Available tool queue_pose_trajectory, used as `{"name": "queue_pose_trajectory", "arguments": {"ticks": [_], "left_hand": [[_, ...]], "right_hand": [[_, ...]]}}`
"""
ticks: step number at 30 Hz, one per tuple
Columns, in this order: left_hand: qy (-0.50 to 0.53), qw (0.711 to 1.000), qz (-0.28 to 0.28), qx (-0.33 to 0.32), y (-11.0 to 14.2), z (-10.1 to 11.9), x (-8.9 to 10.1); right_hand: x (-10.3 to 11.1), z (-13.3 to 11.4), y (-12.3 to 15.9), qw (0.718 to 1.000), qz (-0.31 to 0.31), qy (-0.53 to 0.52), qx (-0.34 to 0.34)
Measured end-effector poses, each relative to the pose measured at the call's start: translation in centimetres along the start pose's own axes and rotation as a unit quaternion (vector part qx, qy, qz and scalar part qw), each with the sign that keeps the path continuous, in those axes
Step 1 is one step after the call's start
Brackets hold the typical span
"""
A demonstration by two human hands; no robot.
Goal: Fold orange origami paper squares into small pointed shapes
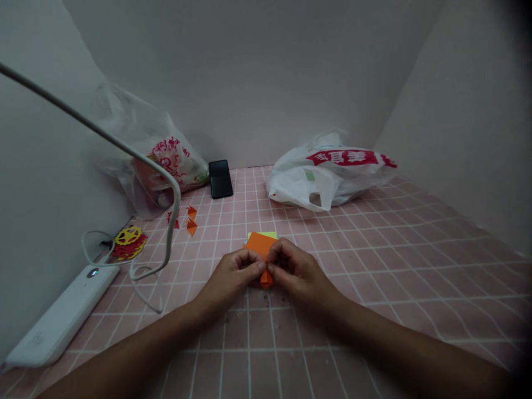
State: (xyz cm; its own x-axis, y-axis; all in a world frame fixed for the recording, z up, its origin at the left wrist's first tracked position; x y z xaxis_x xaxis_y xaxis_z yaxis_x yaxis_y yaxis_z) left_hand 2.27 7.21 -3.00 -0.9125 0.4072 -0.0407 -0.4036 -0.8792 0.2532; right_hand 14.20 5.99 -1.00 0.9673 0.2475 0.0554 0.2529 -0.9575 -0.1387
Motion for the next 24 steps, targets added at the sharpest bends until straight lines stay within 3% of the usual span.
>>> {"name": "queue_pose_trajectory", "arguments": {"ticks": [24], "left_hand": [[0.03,0.999,-0.019,0.039,-0.33,-0.27,0.37]], "right_hand": [[0.04,-0.38,-0.04,1.0,0.003,0.006,0.01]]}}
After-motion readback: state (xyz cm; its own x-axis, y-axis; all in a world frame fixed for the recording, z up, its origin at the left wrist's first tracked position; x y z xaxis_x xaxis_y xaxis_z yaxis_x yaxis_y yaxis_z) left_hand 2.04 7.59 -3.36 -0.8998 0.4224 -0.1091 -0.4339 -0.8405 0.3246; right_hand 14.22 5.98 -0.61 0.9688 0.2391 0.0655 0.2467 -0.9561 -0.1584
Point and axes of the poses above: each hand's wrist, its own y-axis away from the middle knuckle, its own x-axis out of the back of the hand, z = x × y, the point moved 8 cm from there along -y, towards the middle knuckle, and after that the axes turned 2 degrees about -y, right-handed, at the moved point
